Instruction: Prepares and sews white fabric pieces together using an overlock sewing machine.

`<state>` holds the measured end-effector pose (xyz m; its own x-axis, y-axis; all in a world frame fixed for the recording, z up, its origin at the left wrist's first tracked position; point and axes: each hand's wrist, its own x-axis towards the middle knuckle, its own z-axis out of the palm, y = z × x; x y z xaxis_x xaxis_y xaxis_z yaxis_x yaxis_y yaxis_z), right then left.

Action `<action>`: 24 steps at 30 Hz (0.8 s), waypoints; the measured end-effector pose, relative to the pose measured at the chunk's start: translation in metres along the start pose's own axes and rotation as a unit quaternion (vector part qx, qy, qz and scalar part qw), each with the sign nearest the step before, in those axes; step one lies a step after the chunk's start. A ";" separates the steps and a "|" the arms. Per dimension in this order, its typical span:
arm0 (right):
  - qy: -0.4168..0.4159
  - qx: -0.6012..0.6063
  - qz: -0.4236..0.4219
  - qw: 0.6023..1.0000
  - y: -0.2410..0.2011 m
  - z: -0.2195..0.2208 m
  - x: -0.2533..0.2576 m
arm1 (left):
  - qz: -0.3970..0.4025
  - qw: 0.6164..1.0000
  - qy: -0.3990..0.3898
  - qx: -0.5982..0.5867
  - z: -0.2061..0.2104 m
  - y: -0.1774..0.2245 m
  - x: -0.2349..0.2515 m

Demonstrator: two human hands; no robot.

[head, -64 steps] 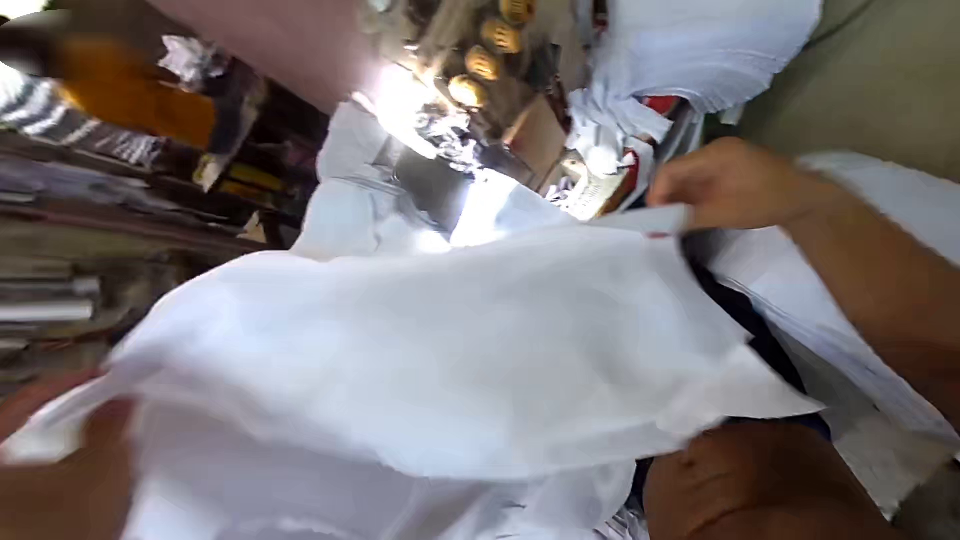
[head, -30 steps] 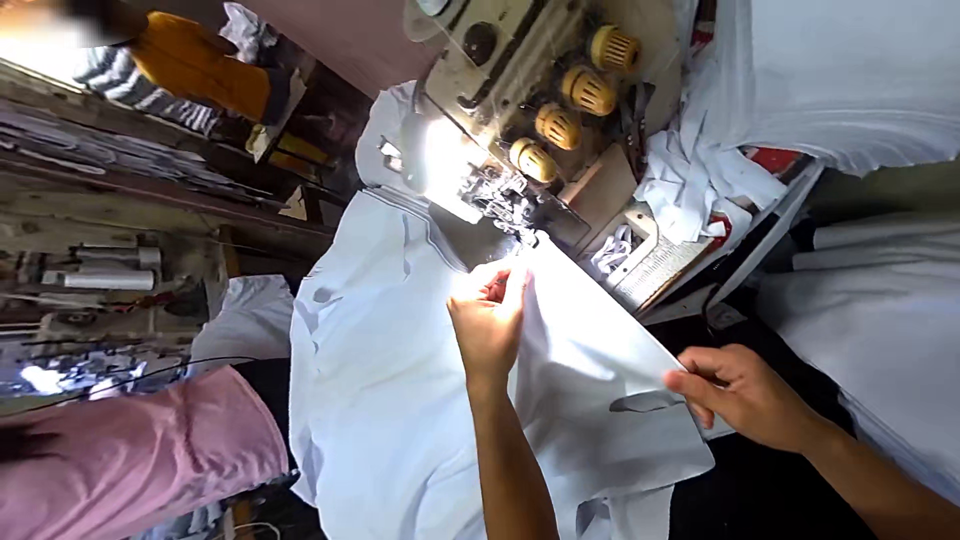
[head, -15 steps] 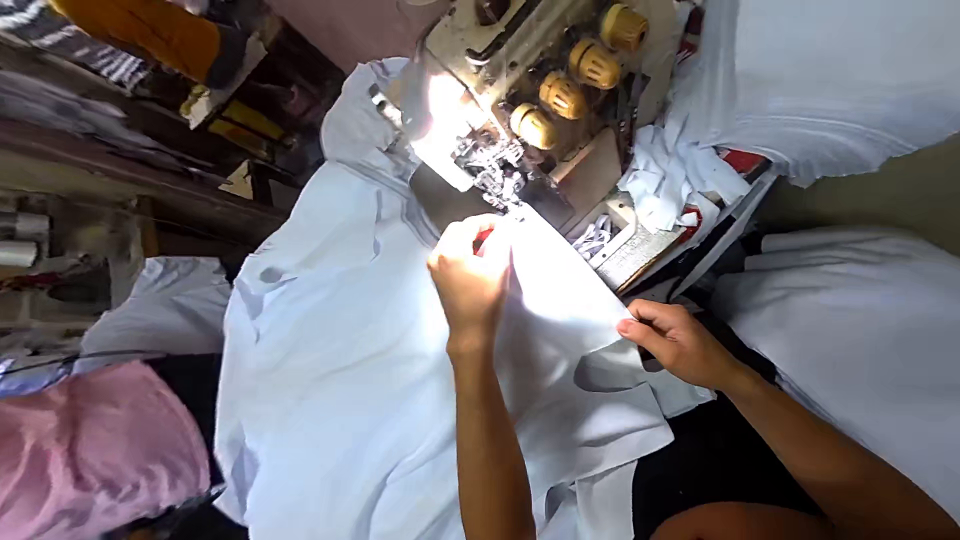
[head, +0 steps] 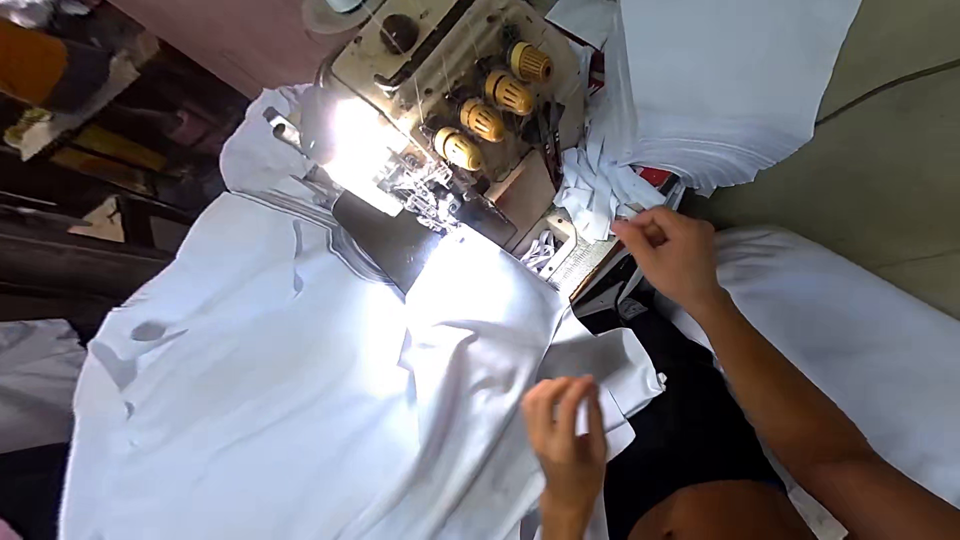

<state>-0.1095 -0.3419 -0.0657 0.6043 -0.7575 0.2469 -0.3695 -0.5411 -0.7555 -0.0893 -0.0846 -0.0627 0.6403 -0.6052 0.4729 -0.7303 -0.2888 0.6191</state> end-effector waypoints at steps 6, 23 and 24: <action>-0.017 0.013 -0.001 1.000 -0.012 0.014 0.021 | -0.045 0.996 -0.037 -0.066 0.029 0.030 -0.056; -0.331 -0.085 0.006 0.940 -0.047 -0.056 0.101 | -0.093 0.994 -0.007 -0.058 -0.037 -0.003 -0.048; -0.234 -0.098 -0.004 0.967 -0.058 -0.059 0.116 | -0.078 0.992 -0.021 -0.099 -0.033 0.001 -0.037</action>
<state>-0.0593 -0.4200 0.0425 0.8436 -0.5304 -0.0838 -0.4631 -0.6397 -0.6135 -0.1057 -0.0381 -0.0588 0.7290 -0.5954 0.3377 -0.5591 -0.2334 0.7956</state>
